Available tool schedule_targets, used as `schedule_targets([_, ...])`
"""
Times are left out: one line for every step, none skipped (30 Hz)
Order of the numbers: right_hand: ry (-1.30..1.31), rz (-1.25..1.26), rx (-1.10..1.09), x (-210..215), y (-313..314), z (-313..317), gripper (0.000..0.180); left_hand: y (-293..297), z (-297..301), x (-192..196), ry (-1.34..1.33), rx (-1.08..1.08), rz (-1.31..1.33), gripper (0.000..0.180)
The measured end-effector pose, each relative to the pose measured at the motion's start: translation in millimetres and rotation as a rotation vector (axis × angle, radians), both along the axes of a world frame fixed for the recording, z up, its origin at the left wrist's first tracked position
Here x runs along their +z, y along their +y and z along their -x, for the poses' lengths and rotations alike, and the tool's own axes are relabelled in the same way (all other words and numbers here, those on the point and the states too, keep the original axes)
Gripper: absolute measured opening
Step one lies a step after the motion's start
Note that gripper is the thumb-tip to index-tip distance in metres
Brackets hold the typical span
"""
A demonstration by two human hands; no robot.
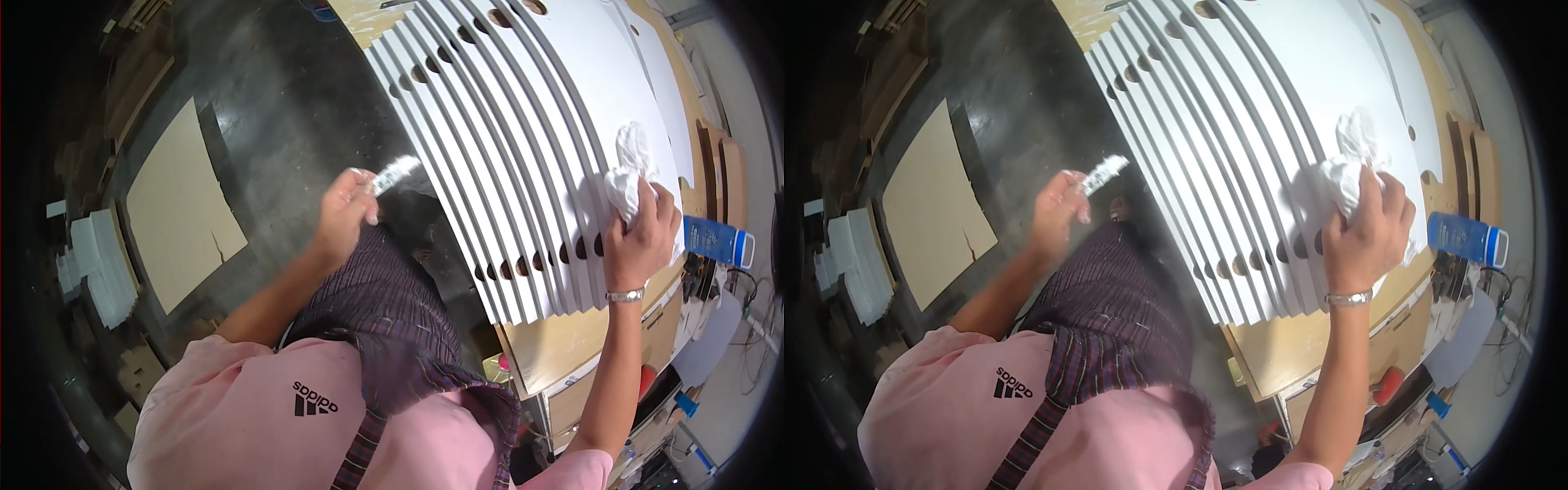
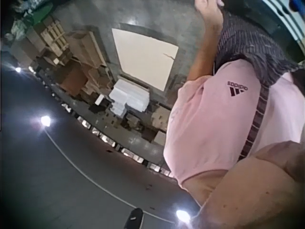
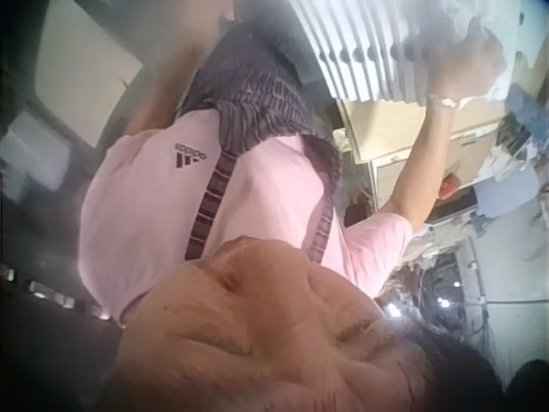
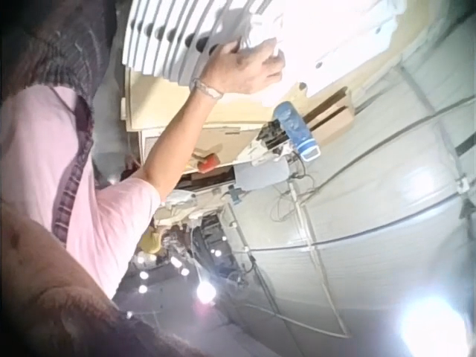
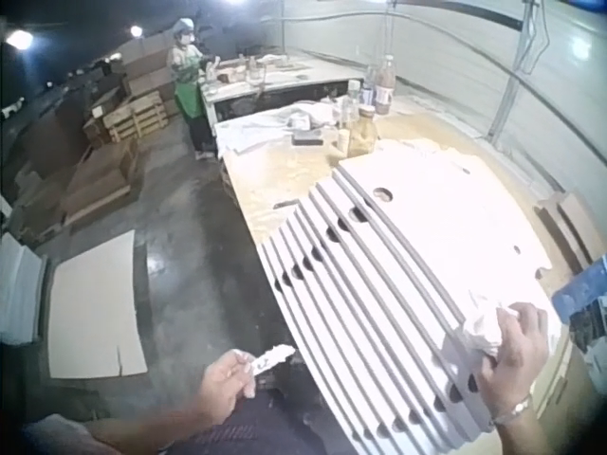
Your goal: The person applies a white substance to holes in white wooden panels using a small scraper, wipes the panels with a cloth, and pours liquid from a bottle onto the cloth.
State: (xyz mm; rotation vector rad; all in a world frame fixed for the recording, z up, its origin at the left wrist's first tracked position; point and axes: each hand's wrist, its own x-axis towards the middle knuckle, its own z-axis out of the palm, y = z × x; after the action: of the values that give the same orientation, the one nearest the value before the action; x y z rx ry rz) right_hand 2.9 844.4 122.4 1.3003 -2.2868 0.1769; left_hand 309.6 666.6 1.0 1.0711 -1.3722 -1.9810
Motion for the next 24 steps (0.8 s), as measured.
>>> schedule_targets([-0.016,-0.015,-0.02,0,0,-1,0.051,3,-1,-5,0.029,-0.031,-0.02,0.016])
schedule_targets([-0.022,-0.027,-0.023,-1,-1,-1,0.053,4,0,-9,0.037,-0.026,-0.034,0.013])
schedule_targets([-0.024,-0.04,-0.018,-1,-2,0,0.053,4,3,-13,0.043,-0.022,-0.05,0.01])
schedule_targets([-0.028,-0.038,-0.006,-1,-2,1,0.053,3,3,-17,0.038,-0.016,-0.066,0.01])
schedule_targets([-0.033,-0.037,0.005,-1,-2,1,0.053,1,4,-22,0.011,-0.011,-0.023,0.01])
schedule_targets([-0.044,-0.052,0.014,-1,-2,3,0.053,-1,4,-26,-0.017,-0.006,0.021,0.01])
schedule_targets([-0.045,-0.071,0.013,0,-1,3,0.053,-2,5,-28,-0.019,-0.007,0.001,0.01])
schedule_targets([-0.044,-0.063,0.025,1,-1,4,0.053,-4,7,-29,-0.009,-0.001,0.002,0.009])
schedule_targets([-0.042,-0.052,0.037,2,0,5,0.052,-5,8,-30,0.001,0.006,0.004,0.009])
schedule_targets([-0.049,-0.068,0.034,2,0,4,0.052,-6,7,-34,-0.003,0.011,-0.009,0.009])
schedule_targets([-0.052,-0.079,0.039,1,0,6,0.052,-7,6,-38,0.006,0.001,0.004,0.008])
schedule_targets([-0.055,-0.071,0.058,0,1,8,0.052,-7,6,-40,0.015,-0.008,0.019,0.008])
schedule_targets([-0.056,-0.061,0.075,-1,2,10,0.053,-9,5,-41,0.017,-0.004,0.012,0.008])
schedule_targets([-0.058,-0.056,0.086,-2,2,11,0.053,-10,5,-41,-0.021,-0.02,0.035,0.007])
schedule_targets([-0.055,-0.06,0.092,-2,1,10,0.053,-10,4,-41,-0.058,-0.036,0.06,0.007])
schedule_targets([-0.063,-0.061,0.087,-3,0,10,0.052,-10,3,-43,-0.053,-0.026,0.057,0.007])
schedule_targets([-0.071,-0.06,0.083,-4,0,10,0.052,-11,2,-44,-0.054,-0.014,0.072,0.007])
schedule_targets([-0.076,-0.058,0.098,-6,0,12,0.052,-10,2,-45,-0.055,-0.001,0.087,0.007])
schedule_targets([-0.066,-0.063,0.107,-4,1,11,0.052,-9,3,-45,-0.047,0.009,0.083,0.007])
schedule_targets([-0.069,-0.069,0.091,-3,0,9,0.053,-8,4,-44,-0.052,0.009,0.09,0.007])
schedule_targets([-0.071,-0.074,0.076,-1,1,8,0.053,-6,5,-43,-0.059,0.011,0.096,0.007])
schedule_targets([-0.088,-0.073,0.081,-2,2,8,0.053,-5,6,-43,-0.056,0.023,0.094,0.007])
schedule_targets([-0.084,-0.076,0.093,-2,3,8,0.053,-3,7,-44,-0.058,0.017,0.093,0.007])
schedule_targets([-0.086,-0.085,0.075,-1,3,8,0.053,0,8,-45,-0.06,0.01,0.09,0.007])
